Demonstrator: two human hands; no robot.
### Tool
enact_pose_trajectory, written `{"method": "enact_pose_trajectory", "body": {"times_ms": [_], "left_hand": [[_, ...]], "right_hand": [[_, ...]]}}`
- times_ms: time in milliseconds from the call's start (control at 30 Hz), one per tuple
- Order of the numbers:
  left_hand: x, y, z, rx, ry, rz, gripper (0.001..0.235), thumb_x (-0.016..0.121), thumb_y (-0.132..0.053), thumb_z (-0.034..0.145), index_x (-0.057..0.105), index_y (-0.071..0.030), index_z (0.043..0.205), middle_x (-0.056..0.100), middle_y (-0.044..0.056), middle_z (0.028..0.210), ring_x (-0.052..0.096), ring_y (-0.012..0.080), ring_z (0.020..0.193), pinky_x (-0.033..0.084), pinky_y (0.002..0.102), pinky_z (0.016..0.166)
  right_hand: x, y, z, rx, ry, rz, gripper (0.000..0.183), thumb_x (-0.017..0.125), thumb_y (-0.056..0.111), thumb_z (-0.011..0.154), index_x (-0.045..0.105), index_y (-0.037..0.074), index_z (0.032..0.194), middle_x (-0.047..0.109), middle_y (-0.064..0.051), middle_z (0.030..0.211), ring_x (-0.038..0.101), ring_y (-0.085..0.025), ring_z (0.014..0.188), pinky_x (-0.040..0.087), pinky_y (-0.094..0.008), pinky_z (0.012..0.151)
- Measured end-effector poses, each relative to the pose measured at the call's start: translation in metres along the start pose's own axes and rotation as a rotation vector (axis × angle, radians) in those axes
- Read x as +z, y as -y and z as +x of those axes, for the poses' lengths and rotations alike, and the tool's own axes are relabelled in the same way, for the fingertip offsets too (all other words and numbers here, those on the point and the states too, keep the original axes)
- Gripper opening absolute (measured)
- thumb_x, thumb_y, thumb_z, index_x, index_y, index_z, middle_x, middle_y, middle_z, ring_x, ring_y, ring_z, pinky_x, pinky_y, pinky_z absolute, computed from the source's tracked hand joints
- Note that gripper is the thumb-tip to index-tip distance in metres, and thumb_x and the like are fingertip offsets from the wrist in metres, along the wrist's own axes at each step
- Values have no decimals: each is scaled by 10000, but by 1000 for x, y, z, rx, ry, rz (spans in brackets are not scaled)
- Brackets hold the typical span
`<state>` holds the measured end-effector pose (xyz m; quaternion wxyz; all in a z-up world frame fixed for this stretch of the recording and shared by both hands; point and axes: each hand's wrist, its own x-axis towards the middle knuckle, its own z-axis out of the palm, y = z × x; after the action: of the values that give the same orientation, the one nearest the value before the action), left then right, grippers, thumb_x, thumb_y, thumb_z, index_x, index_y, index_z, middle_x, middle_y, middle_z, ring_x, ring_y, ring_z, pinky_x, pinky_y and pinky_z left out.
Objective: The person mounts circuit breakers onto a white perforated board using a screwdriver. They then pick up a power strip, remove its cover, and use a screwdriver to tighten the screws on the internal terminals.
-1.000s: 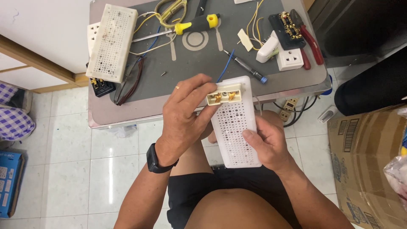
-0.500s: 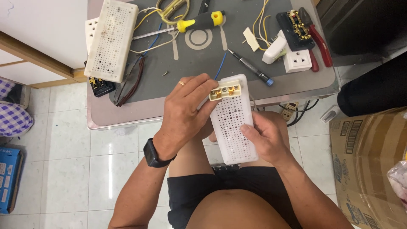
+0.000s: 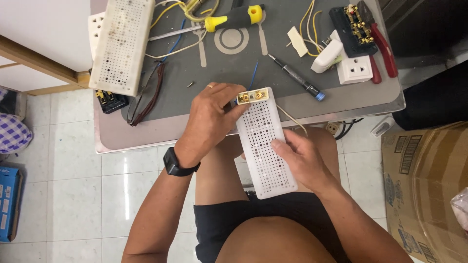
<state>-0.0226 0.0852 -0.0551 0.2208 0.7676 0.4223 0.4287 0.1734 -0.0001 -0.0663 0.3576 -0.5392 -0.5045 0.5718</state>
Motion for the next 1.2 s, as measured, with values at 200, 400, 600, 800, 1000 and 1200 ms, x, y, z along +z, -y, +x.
{"method": "enact_pose_trajectory", "body": {"times_ms": [200, 400, 600, 800, 1000, 1200], "left_hand": [[1, -4, -4, -29, -15, 17, 283, 795, 14, 753, 721, 1, 1027, 701, 191, 958, 675, 377, 957, 568, 427, 802], [8, 4, -16, -25, -109, -31, 354, 803, -14, 774, 684, -3, 1108, 674, 219, 1054, 646, 408, 1016, 559, 470, 842], [11, 6, -23, -51, -158, -77, 439, 809, -19, 766, 651, -64, 1173, 679, 131, 1084, 645, 331, 1074, 557, 446, 888], [11, 4, -22, -39, -196, -108, 333, 792, -19, 786, 690, -78, 1097, 699, 104, 1022, 671, 273, 1037, 569, 381, 883], [8, 7, -23, 71, -184, -55, 300, 797, -13, 791, 692, -12, 1072, 701, 154, 991, 681, 326, 998, 576, 403, 850], [6, 10, -24, 152, -145, -58, 266, 773, -19, 819, 691, -11, 1072, 702, 159, 1037, 675, 359, 1013, 567, 432, 870]], "right_hand": [[15, -3, 0, 57, -87, 148, 399, 596, 276, 879, 661, -10, 1148, 733, -189, 725, 692, -216, 557, 573, -347, 600], [14, -15, 5, 127, -141, 322, 425, 615, 207, 862, 621, -48, 1202, 726, -223, 790, 716, -239, 630, 606, -383, 637], [6, -27, 8, 152, -109, 333, 451, 572, 186, 880, 575, -79, 1245, 711, -297, 871, 721, -314, 665, 600, -448, 676], [11, -33, 8, 45, -117, 254, 433, 570, 224, 898, 588, -67, 1219, 709, -251, 808, 721, -274, 626, 596, -399, 639], [15, -38, 6, -9, -139, 254, 426, 565, 235, 893, 592, -65, 1195, 715, -250, 802, 722, -260, 624, 608, -413, 644], [13, -50, 7, -139, -148, 142, 335, 570, 254, 916, 652, 15, 1135, 726, -114, 777, 720, -173, 667, 598, -316, 645]]}}
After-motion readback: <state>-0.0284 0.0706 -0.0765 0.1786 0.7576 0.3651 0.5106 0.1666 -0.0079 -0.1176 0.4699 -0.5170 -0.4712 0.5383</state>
